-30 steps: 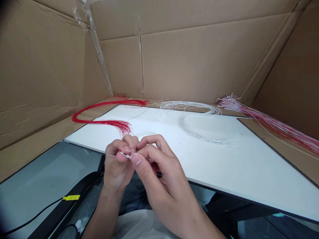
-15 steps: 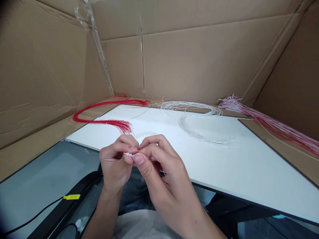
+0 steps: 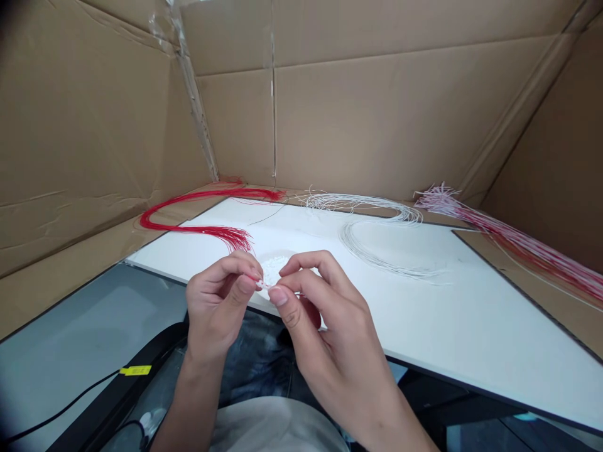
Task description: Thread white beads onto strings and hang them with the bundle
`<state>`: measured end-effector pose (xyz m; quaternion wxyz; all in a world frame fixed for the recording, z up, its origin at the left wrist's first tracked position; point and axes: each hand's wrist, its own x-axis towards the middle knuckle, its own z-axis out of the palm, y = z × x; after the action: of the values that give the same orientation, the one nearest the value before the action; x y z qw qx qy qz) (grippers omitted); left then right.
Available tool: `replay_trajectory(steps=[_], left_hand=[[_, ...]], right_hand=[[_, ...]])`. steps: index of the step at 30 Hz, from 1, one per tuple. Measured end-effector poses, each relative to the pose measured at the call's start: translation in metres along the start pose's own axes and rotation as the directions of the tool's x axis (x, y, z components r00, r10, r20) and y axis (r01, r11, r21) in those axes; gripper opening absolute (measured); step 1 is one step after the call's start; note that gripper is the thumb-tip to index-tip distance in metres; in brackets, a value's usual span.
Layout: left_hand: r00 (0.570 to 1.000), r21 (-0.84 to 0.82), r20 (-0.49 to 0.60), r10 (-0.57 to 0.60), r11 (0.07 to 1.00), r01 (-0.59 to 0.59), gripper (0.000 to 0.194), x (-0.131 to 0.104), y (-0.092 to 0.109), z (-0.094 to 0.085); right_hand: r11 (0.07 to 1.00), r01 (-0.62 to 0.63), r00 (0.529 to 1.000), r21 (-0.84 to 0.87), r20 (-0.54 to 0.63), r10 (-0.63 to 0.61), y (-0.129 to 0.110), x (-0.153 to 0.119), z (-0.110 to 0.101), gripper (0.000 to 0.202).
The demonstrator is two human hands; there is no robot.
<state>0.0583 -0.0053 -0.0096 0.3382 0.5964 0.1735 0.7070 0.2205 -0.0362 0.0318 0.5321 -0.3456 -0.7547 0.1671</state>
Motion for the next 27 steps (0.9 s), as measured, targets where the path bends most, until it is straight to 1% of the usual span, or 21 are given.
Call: replay_trajectory(steps=[2,6,7,9,12,18,21,23,25,27], left_hand=[[1.0,0.061,-0.012,-0.001,0.998,0.001,0.009,0.001,0.005,0.003],[0.999,0.144,-0.033,0.03,0.989,-0.025,0.01,0.002,0.011,0.007],[0.999,0.157,-0.028,0.037,0.987,-0.033,0.01,0.002,0.012,0.008],[0.999,0.172,-0.015,0.047,0.984,-0.044,0.009,0.002,0.012,0.009],[0.998,0.175,-0.014,0.061,0.983,-0.058,0.008,0.001,0.012,0.009],[0.993,0.177,-0.077,0.087,0.982,-0.072,0.011,0.003,0.01,0.011],[0.991,0.177,-0.097,0.092,0.982,-0.073,0.011,0.002,0.009,0.011],[0.991,0.18,-0.1,0.093,0.981,-0.074,0.011,0.001,0.009,0.011],[0.99,0.174,-0.1,0.098,0.982,-0.079,0.01,0.001,0.007,0.011],[0.989,0.137,-0.095,0.117,0.985,-0.103,0.008,0.001,0.004,0.009]], right_hand=[[1.0,0.006,1.0,-0.02,-0.013,-0.006,0.001,0.0,0.0,0.021],[0.997,0.004,0.998,-0.072,-0.06,-0.008,0.002,-0.003,0.004,0.001],[0.997,0.01,0.997,-0.08,-0.074,-0.016,0.003,-0.003,0.006,0.005],[0.997,0.02,0.996,-0.081,-0.091,-0.027,0.002,-0.004,0.009,0.005],[0.998,0.022,0.995,-0.058,-0.092,-0.027,0.002,-0.005,0.012,0.008],[0.999,-0.05,0.993,-0.009,-0.106,0.048,0.004,-0.007,0.011,0.014],[0.996,-0.077,0.992,-0.037,-0.103,0.073,0.005,-0.008,0.01,0.02],[0.997,-0.053,0.995,-0.051,-0.082,0.049,0.005,-0.007,0.009,0.019],[0.999,-0.014,0.998,-0.049,-0.058,0.011,0.004,-0.005,0.009,0.014],[0.999,0.015,0.999,-0.032,-0.051,-0.017,0.003,-0.004,0.01,0.012]])
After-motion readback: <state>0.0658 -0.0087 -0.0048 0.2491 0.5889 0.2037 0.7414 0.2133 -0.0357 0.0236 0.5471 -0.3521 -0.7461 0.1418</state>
